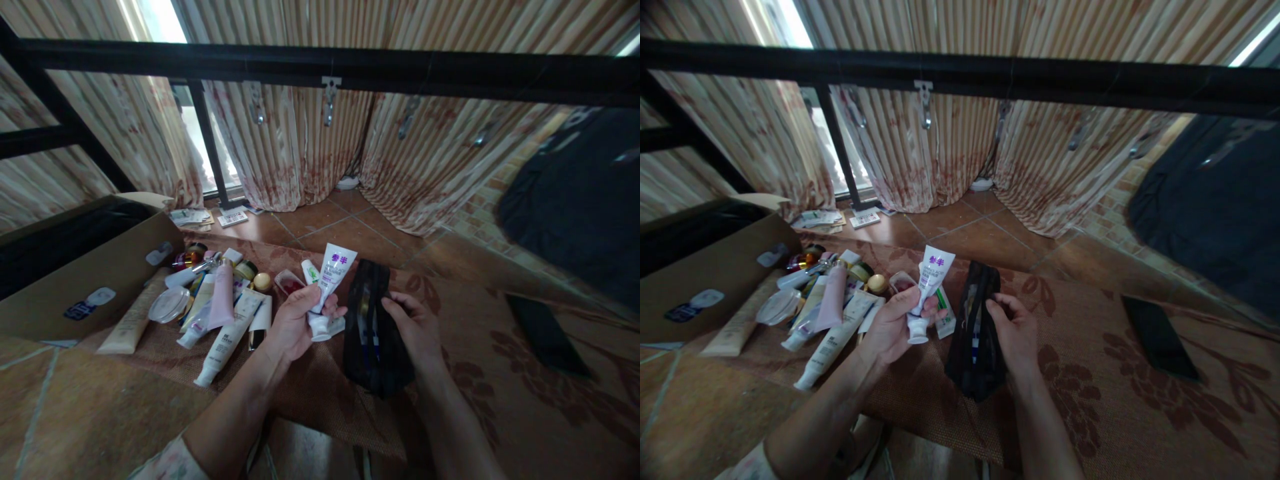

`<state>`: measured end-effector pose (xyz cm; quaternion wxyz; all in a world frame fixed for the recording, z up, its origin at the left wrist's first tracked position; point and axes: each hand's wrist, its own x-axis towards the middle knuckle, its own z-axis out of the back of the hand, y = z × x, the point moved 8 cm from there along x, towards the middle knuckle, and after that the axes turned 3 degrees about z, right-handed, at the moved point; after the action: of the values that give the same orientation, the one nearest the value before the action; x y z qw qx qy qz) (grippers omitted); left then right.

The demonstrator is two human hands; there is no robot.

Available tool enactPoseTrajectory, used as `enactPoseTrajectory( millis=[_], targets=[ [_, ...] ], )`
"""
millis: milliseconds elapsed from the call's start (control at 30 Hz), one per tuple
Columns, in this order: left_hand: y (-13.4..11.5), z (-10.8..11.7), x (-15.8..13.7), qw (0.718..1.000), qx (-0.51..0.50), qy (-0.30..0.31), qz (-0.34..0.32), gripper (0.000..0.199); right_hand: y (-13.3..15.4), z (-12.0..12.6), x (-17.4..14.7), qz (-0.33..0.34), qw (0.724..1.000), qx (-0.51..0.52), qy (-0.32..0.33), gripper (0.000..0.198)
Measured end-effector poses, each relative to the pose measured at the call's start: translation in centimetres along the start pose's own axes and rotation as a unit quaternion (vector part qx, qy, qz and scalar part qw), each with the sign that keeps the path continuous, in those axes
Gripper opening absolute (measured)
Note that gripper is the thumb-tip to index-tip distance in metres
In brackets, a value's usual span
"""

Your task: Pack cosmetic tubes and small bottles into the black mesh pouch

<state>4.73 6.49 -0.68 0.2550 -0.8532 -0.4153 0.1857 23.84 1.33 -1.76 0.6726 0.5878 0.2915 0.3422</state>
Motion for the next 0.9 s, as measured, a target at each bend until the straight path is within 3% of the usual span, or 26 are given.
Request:
enactPoseTrajectory(
  millis=[200, 433, 900],
  targets=[
    [0.0, 0.2, 0.1, 1.0, 0.004, 0.0, -0.002, 0.008, 0.0, 0.1, 0.0, 0.008, 1.0, 0.007, -0.003, 0.033],
    [1.1, 0.1, -0.2, 0.996, -0.026, 0.004, 0.084, 0.024, 0.1, 0.3, 0.1, 0.024, 1.0, -0.011, -0.009, 0.035],
    [2.0, -0.5, -0.2, 0.99, 0.014, 0.03, 0.139, 0.069, 0.2, 0.3, 0.0, 0.029, 0.999, -0.024, -0.007, 0.04]
  ],
)
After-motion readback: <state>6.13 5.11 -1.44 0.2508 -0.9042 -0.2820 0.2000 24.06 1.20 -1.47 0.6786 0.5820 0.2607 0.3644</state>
